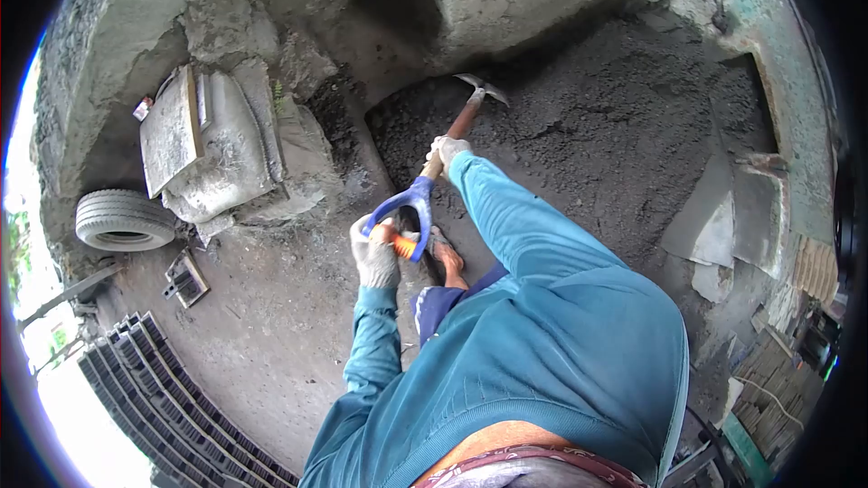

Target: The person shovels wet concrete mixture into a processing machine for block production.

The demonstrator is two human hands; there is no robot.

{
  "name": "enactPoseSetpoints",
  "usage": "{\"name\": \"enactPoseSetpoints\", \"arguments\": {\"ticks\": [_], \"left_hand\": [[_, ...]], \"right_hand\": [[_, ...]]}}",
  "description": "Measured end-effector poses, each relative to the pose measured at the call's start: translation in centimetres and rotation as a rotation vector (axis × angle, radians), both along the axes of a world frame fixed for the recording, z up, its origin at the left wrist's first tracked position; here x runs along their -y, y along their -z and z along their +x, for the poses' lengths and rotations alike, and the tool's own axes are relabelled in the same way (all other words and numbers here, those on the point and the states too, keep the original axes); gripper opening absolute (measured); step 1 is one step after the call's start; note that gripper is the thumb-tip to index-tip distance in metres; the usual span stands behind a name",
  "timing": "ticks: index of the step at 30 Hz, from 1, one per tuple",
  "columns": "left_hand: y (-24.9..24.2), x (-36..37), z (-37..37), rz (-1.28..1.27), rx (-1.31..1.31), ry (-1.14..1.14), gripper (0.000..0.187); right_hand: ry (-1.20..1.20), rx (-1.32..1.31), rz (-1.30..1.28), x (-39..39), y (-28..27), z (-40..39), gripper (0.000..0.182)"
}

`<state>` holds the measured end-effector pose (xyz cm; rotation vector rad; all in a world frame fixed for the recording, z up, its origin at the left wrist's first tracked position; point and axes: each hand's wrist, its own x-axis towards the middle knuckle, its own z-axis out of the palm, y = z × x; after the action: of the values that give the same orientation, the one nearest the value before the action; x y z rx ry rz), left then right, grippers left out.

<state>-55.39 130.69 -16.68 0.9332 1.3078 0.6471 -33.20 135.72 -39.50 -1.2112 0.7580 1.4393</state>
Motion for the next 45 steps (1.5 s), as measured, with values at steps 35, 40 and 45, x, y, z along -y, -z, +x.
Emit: {"name": "enactPoseSetpoints", "arguments": {"ticks": [35,40,45], "left_hand": [[26.8,30.4,10.4,-1.195,0.128,-0.159,0.007],[28.3,40.7,7.5,-1.397,-0.09,0.005,0.005],[34.4,48.5,4.9,-1.416,-0.319,0.122,0.013]], "right_hand": [[0.16,0.947,-0.316,52.7,-34.2,-11.3,0.042],[0.304,0.819,-0.725,65.5,-27.1,-17.1,0.036],[0.295,0.691,-1.158,72.0,-21.3,-21.3,0.031]]}}
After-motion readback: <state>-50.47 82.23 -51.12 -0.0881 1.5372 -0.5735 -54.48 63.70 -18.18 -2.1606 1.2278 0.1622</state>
